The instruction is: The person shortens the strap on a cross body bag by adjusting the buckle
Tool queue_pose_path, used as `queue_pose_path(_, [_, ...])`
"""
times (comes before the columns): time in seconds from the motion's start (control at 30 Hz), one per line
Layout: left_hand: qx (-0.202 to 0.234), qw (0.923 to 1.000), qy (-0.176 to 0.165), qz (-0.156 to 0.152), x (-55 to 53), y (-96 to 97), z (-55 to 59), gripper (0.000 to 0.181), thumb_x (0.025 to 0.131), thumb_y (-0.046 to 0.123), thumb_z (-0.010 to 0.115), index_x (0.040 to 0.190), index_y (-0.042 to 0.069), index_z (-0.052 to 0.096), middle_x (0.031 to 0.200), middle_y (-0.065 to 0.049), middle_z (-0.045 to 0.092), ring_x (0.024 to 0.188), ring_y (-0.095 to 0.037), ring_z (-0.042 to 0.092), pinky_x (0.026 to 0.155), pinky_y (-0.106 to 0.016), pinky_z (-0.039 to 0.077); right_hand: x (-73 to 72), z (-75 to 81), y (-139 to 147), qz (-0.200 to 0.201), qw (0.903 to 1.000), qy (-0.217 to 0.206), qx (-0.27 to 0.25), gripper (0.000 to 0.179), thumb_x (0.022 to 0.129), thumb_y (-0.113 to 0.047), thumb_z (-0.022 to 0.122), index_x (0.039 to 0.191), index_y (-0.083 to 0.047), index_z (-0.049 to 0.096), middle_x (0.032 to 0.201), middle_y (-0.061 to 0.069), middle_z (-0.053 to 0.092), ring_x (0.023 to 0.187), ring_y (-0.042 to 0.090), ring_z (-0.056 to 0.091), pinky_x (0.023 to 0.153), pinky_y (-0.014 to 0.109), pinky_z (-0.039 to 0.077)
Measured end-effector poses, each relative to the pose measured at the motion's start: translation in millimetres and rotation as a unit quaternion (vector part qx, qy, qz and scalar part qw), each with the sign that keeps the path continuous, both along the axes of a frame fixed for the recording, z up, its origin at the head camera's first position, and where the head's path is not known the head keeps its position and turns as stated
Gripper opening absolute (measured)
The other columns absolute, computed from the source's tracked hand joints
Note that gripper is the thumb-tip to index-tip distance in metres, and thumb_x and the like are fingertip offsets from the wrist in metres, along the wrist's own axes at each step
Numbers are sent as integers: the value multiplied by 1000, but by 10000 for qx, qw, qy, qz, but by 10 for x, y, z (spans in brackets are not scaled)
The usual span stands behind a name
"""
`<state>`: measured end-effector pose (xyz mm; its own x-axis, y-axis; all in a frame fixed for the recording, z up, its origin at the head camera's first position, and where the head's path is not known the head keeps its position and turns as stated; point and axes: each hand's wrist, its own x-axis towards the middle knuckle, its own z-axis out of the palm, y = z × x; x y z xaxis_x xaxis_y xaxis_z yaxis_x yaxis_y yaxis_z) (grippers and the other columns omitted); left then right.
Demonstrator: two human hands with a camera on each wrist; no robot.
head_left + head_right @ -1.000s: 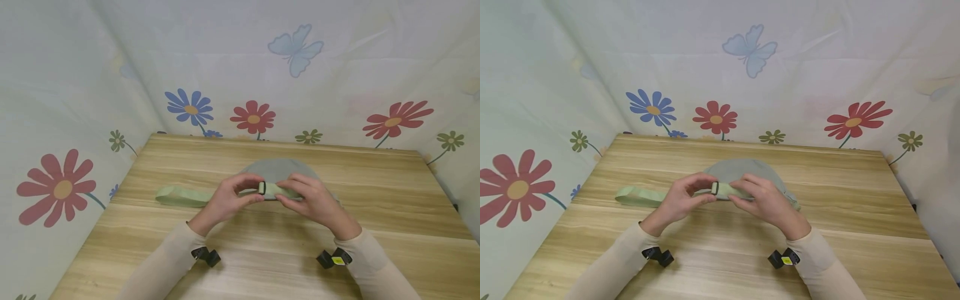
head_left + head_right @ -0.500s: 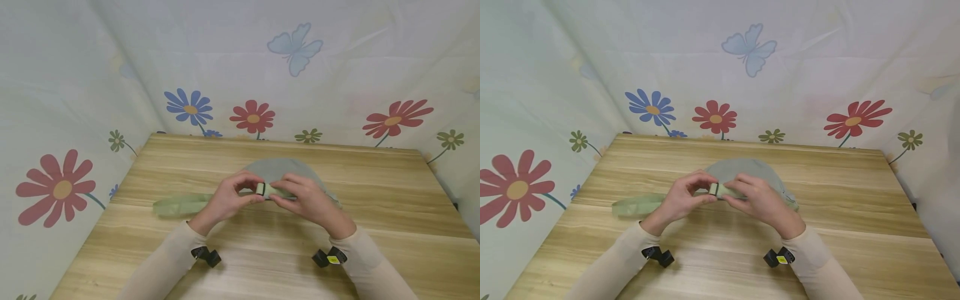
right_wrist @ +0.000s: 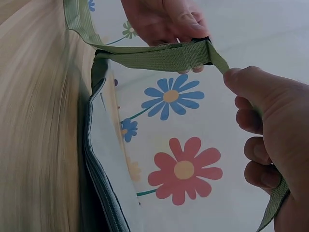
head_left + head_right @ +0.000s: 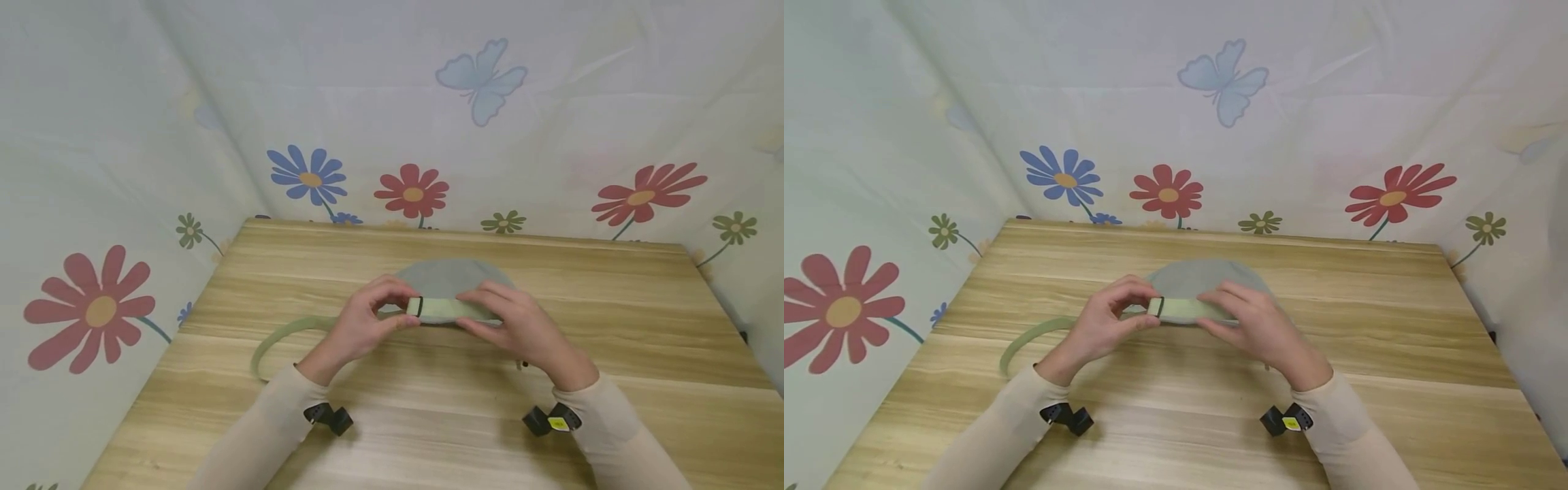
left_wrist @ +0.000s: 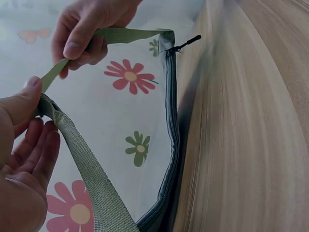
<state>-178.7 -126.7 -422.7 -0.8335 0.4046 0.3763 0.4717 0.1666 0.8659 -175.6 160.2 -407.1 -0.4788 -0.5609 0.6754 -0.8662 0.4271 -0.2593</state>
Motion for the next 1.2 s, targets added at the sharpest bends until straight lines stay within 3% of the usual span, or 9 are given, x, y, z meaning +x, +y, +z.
queue_pose_path(0.4, [-69, 9998, -141, -97, 12, -11, 35, 38, 88, -1, 87, 123, 0, 73, 122, -15, 71, 106, -18, 72, 106, -33, 60, -19, -22, -97, 291, 9993, 14, -222, 41, 107, -43, 64, 113, -4, 78, 95, 2, 71, 75, 10, 58, 67, 21, 51])
queue_pose_path(0.63, [-142, 9998, 46, -104, 15, -31, 61, 35, 87, -1, 87, 119, 1, 74, 119, -14, 71, 105, -19, 73, 104, -36, 61, -19, -2, -127, 302, 9989, -219, -283, 42, 107, -44, 66, 117, -6, 78, 95, 1, 70, 75, 7, 55, 66, 17, 47])
queue_pose_path(0.93, [-55, 9998, -46, -207, 14, 2, 8, 36, 86, -3, 88, 118, 0, 73, 118, -14, 70, 105, -16, 72, 105, -36, 60, -43, -42, -191, 471, 9972, -280, -506, 35, 106, -40, 69, 109, -7, 78, 89, -1, 67, 69, 7, 49, 61, 15, 40])
queue_pose_path(1.1, [-49, 9997, -23, -255, 10, 13, 4, 36, 86, -3, 88, 119, 0, 74, 117, -15, 70, 104, -17, 72, 104, -36, 61, -39, -31, -198, 416, 9973, -426, -428, 21, 97, -24, 84, 108, -8, 76, 89, -1, 67, 72, 8, 50, 64, 15, 40])
queue_pose_path(1.2, [-36, 9996, 18, -275, 6, 18, 6, 36, 87, -3, 87, 120, 0, 73, 118, -15, 69, 105, -19, 72, 105, -36, 61, -34, -13, -207, 363, 9977, -469, -319, 25, 89, -10, 90, 109, -8, 76, 91, -1, 70, 74, 8, 53, 66, 16, 42])
